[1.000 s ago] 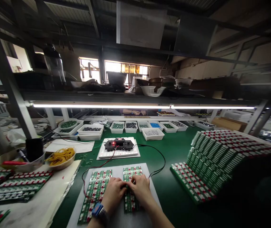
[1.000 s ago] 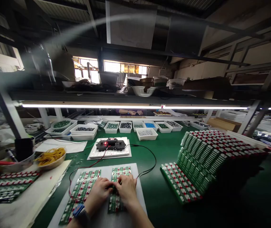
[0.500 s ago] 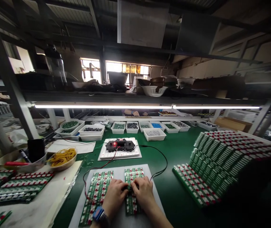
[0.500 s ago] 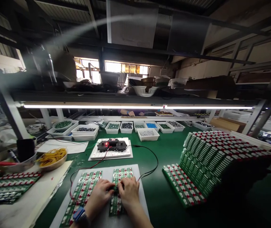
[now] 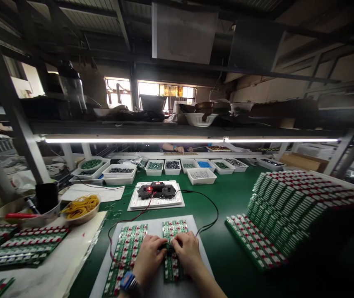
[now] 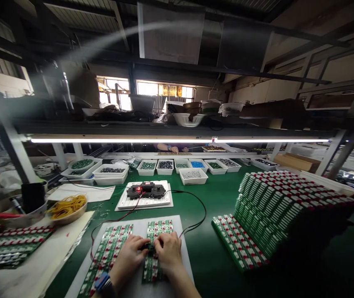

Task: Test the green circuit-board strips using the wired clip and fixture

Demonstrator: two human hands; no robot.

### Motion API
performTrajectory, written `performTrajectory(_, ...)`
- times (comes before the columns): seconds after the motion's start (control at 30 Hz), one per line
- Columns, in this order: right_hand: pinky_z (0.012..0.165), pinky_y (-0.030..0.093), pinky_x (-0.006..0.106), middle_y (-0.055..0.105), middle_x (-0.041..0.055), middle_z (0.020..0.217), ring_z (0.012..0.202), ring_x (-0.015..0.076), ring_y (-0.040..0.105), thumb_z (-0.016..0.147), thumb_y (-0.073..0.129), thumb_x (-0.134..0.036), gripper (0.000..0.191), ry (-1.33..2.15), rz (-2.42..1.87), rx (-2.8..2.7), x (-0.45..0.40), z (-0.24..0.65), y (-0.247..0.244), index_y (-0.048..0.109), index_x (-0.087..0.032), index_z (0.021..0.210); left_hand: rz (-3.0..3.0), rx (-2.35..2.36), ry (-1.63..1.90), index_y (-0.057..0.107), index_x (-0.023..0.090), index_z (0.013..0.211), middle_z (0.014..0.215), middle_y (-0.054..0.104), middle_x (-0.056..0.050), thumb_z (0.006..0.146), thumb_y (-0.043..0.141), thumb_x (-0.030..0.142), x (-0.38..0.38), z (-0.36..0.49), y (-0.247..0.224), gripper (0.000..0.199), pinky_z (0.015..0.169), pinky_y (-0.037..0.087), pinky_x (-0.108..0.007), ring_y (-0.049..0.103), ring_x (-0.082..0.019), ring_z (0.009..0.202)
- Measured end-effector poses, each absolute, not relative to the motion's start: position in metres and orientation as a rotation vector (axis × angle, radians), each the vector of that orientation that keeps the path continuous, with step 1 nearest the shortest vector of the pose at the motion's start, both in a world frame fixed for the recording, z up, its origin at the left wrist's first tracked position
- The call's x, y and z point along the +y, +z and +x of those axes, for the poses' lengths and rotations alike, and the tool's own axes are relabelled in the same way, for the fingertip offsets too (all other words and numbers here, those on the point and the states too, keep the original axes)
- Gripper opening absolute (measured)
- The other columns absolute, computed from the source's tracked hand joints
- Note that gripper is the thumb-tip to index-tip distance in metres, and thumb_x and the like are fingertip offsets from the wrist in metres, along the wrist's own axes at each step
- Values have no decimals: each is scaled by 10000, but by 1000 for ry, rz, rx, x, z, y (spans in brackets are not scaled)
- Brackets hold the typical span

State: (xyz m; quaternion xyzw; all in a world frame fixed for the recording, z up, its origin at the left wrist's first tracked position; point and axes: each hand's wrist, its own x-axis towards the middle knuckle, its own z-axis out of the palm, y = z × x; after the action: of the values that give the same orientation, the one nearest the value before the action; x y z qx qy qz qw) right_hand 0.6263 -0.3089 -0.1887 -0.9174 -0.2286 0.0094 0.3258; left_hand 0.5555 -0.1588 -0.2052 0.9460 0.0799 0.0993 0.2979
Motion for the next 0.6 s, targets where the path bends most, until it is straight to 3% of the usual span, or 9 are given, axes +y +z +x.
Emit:
performTrajectory(0.3, 845, 306, 308, 739, 5, 883, 982, 218, 569, 887, 572, -234, 196, 103, -2383, -590, -309, 628, -185, 712, -222, 750, 2541, 211, 256, 740, 232, 1057, 987, 695, -43, 859, 598, 258, -161, 554, -199, 245, 968, 392, -361, 548, -240, 1019)
performTrajectory(0.6, 854, 343, 275, 738, 5, 846, 968, 204, 574, 845, 626, -249, 149, 130, -2279, -556, -313, 629, -181, 738, -220, 751, 2661, 198, 347, 749, 228, 998, 928, 681, -52, 851, 621, 189, -168, 554, -188, 199, 931, 406, -363, 532, -247, 993)
